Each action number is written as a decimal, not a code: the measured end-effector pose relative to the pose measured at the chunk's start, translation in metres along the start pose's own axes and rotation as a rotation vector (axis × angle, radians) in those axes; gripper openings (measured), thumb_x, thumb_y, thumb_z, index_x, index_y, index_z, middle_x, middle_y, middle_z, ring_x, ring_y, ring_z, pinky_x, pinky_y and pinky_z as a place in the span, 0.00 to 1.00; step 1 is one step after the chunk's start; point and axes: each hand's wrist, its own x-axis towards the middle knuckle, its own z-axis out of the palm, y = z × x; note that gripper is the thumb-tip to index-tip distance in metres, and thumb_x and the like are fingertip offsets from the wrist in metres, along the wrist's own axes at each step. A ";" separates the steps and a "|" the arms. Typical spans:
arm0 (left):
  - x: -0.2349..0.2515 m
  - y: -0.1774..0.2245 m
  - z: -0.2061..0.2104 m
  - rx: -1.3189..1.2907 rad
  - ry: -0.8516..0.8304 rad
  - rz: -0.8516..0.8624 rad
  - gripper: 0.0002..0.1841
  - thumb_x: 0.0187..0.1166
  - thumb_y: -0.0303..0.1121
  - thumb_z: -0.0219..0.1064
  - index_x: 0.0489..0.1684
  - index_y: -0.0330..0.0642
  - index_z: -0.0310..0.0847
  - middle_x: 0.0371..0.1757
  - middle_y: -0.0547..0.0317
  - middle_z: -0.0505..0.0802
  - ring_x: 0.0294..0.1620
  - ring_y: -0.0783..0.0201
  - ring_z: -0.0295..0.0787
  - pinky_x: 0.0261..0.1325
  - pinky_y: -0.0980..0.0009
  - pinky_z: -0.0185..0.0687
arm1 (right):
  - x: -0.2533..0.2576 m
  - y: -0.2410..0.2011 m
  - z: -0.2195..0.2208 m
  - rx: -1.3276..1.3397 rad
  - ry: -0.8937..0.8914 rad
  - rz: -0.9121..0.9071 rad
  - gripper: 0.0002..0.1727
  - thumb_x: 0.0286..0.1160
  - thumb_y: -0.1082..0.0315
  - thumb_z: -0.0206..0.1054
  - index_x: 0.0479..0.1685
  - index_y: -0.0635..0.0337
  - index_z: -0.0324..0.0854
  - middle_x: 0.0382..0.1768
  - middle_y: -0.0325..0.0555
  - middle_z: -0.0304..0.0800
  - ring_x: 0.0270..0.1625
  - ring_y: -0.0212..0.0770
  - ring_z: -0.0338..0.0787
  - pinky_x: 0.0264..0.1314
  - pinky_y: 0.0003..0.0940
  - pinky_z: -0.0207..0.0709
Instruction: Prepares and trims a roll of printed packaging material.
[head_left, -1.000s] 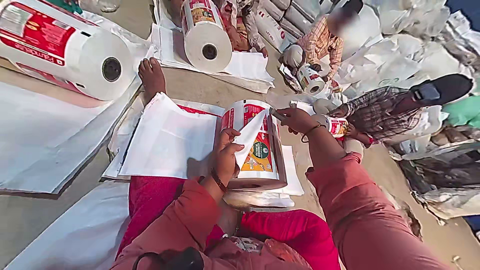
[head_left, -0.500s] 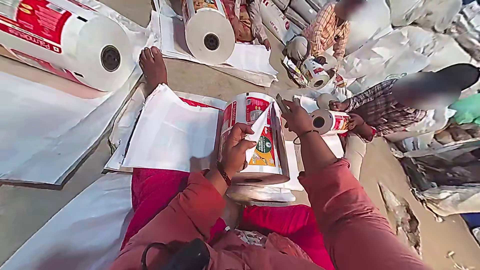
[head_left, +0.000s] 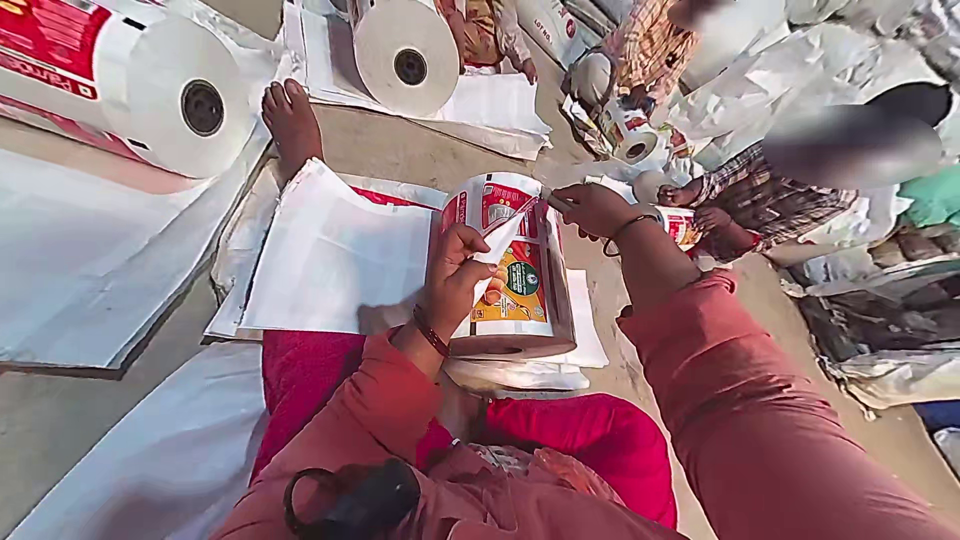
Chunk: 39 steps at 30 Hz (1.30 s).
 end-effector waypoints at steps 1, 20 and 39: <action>-0.001 0.002 -0.002 0.005 0.012 0.027 0.13 0.67 0.17 0.60 0.44 0.45 0.76 0.42 0.64 0.86 0.40 0.74 0.84 0.42 0.76 0.84 | -0.003 0.004 0.004 0.039 -0.008 0.003 0.28 0.85 0.68 0.60 0.85 0.42 0.72 0.48 0.56 0.89 0.27 0.46 0.85 0.31 0.47 0.82; -0.069 0.052 -0.213 1.615 0.088 -0.801 0.16 0.86 0.31 0.58 0.64 0.40 0.86 0.62 0.25 0.88 0.67 0.22 0.81 0.65 0.22 0.72 | -0.181 0.191 0.188 1.744 0.915 0.458 0.28 0.88 0.71 0.54 0.86 0.51 0.57 0.49 0.46 0.84 0.27 0.34 0.82 0.27 0.28 0.78; 0.119 -0.072 0.144 1.657 -0.546 -0.362 0.33 0.84 0.52 0.64 0.75 0.30 0.77 0.79 0.32 0.79 0.84 0.35 0.69 0.81 0.36 0.67 | -0.162 0.202 0.199 1.873 0.637 0.214 0.29 0.89 0.73 0.54 0.89 0.58 0.57 0.50 0.49 0.88 0.21 0.34 0.84 0.17 0.24 0.75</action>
